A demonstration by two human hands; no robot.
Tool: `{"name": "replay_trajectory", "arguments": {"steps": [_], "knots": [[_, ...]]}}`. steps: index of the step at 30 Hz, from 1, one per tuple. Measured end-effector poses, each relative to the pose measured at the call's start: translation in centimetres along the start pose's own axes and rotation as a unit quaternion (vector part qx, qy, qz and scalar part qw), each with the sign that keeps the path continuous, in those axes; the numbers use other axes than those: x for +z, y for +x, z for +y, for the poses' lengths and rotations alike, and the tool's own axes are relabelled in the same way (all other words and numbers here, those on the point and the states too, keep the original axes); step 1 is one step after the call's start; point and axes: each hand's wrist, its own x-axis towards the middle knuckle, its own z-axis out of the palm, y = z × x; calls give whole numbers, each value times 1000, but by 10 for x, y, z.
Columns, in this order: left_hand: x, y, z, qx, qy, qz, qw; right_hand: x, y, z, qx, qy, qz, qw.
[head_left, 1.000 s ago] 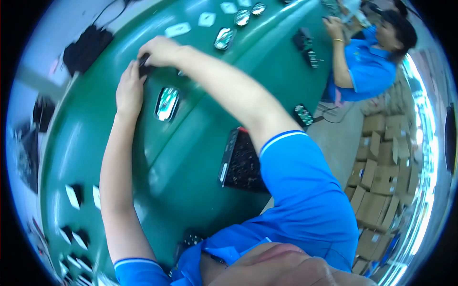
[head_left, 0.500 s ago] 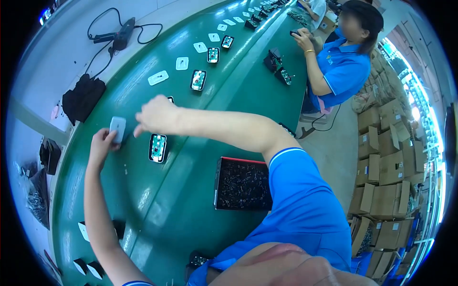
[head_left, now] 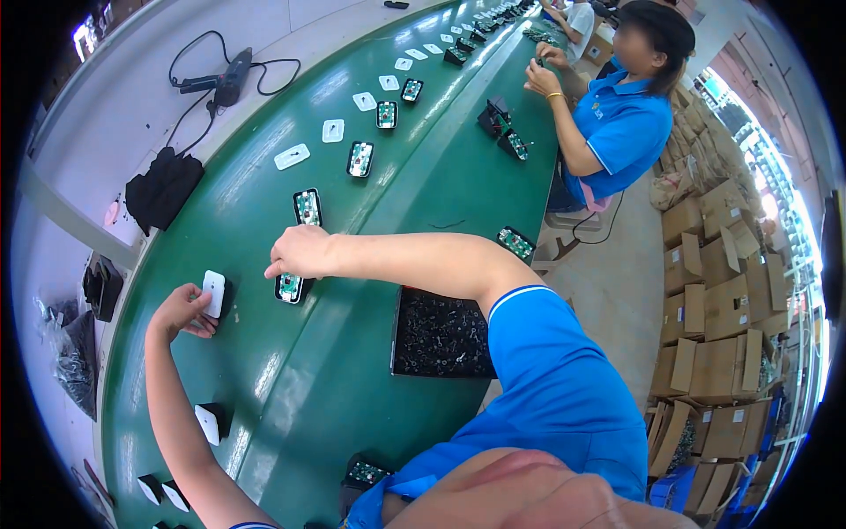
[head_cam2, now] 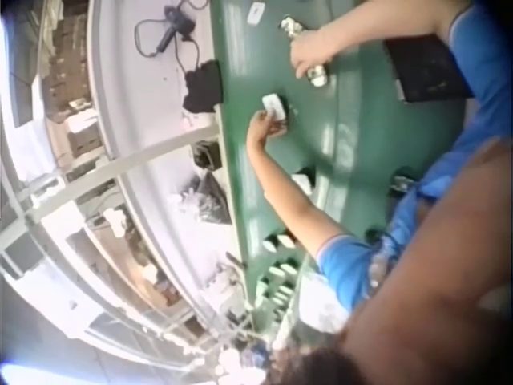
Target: Assembling electronic device components by attaching plastic covers to circuit boards on an assembly line.
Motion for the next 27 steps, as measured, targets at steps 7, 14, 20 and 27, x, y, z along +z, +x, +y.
{"name": "replay_trajectory", "arguments": {"steps": [7, 14, 20, 27], "knots": [[-4, -1, -4, -22, 58, 28, 998, -18, -19, -14, 57, 97, -73, 991], [-7, 7, -9, -17, 94, 45, 994, -44, -66, -3, 8, 250, -38, 968], [-31, -1, -17, 1, 178, 124, 976, -91, -129, 29, -57, 394, 111, 911], [8, -11, 57, 183, 296, 438, 829, -72, -166, 111, 82, 403, 272, 870]]}}
